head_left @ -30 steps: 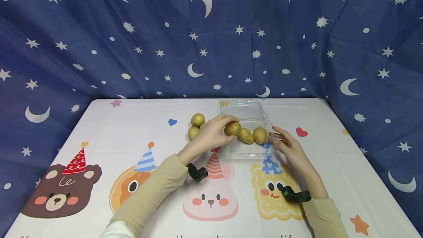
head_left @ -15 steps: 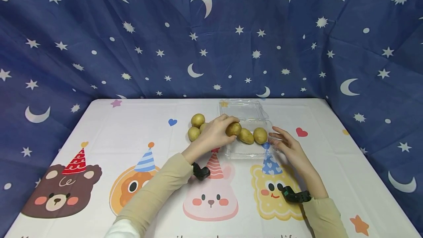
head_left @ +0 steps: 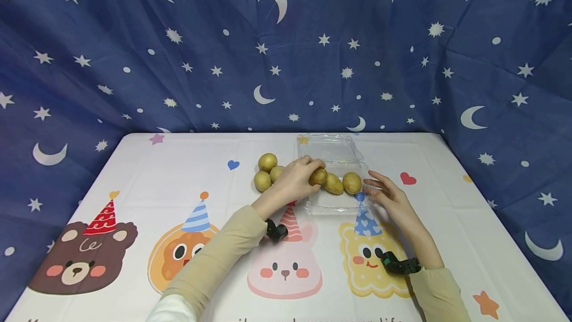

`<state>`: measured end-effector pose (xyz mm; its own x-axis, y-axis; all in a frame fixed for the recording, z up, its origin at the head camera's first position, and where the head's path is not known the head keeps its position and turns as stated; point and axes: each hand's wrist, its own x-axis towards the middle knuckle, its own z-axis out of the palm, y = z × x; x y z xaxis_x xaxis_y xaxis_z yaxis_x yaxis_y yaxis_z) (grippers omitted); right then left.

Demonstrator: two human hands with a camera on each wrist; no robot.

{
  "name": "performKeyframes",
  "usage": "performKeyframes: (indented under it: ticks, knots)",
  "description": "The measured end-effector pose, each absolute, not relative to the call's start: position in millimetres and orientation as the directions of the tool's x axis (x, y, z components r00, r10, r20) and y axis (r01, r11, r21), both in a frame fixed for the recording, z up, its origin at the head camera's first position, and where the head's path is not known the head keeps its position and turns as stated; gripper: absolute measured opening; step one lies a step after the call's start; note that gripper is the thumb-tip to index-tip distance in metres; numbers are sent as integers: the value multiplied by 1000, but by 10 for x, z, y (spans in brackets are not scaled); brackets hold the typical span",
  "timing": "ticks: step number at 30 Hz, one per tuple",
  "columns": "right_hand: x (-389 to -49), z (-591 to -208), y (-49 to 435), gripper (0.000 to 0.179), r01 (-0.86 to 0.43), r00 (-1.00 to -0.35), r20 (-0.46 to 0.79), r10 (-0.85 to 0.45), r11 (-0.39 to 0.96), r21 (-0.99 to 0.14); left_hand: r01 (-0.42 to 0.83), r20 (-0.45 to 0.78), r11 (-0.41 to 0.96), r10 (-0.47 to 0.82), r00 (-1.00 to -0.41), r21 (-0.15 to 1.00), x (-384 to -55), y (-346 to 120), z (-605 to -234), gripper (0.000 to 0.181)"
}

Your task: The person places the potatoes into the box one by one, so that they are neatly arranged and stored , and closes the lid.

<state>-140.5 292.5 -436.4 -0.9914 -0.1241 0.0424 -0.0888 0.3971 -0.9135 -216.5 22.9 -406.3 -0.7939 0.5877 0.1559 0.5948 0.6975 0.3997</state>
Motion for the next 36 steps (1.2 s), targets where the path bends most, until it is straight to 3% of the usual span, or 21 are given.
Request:
performKeyframes:
  ticks: [10, 27, 36]
  knots:
    - [-1406, -4358, 2923, 54, -75, -993, 28, -118, 415, -907, 606, 139, 717, 599, -788, 344, -2137, 265, -4076, 51]
    - [-1406, -4331, 2912, 54, -61, -994, 14, -111, 426, -903, 567, 177, 742, 542, -821, 357, -2103, 295, -4142, 52]
    - [-1391, -4323, 2911, 53, -53, -994, 7, -107, 437, -898, 568, 197, 735, 535, -821, 370, -2097, 295, -4157, 41]
